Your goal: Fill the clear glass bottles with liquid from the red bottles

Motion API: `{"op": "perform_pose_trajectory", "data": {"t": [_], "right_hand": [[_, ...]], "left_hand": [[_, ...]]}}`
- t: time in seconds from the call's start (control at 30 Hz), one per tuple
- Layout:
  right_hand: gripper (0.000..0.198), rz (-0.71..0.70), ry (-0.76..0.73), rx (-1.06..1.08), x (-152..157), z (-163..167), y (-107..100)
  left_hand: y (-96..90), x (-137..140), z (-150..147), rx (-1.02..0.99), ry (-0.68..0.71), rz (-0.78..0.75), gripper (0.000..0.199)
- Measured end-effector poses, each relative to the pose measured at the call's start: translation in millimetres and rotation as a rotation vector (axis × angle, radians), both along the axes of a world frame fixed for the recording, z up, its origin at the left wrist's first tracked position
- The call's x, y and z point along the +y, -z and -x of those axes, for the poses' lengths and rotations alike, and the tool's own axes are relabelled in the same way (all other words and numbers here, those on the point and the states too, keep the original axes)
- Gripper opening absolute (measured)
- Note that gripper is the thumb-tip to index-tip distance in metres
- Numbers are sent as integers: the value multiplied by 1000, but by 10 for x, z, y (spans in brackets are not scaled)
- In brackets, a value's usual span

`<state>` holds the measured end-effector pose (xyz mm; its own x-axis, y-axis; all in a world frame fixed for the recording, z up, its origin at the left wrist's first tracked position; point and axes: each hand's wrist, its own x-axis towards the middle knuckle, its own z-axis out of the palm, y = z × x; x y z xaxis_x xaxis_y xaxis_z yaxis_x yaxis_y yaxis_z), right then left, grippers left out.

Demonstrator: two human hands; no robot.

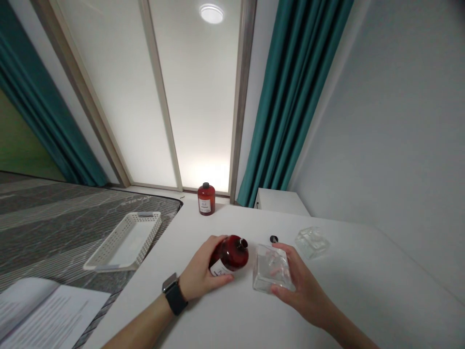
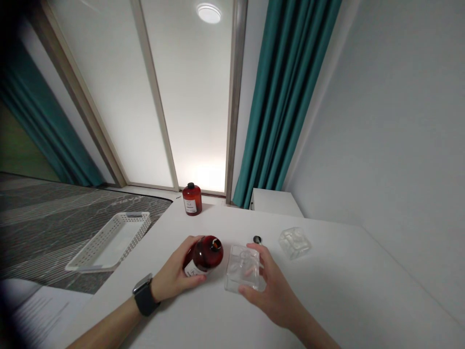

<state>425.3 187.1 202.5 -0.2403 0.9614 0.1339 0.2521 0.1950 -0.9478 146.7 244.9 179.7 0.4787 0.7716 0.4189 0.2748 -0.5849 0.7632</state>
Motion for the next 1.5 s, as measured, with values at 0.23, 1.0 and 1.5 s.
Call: {"op": "perform_pose_trajectory", "data": {"t": [0.23,1.0,1.5], "right_hand": [[65,-15,-2,-161,10,-20,-25],[59,-325,-123,-365,55,-56,-121],[58,-323,-134,-400,64,-84,-169]], "left_hand": [[-87,-21,59,215,-39,-220,81],[-146,-29,105,386,-49,-426,80],[-143,-42,83,318,-18,-391,79]]}}
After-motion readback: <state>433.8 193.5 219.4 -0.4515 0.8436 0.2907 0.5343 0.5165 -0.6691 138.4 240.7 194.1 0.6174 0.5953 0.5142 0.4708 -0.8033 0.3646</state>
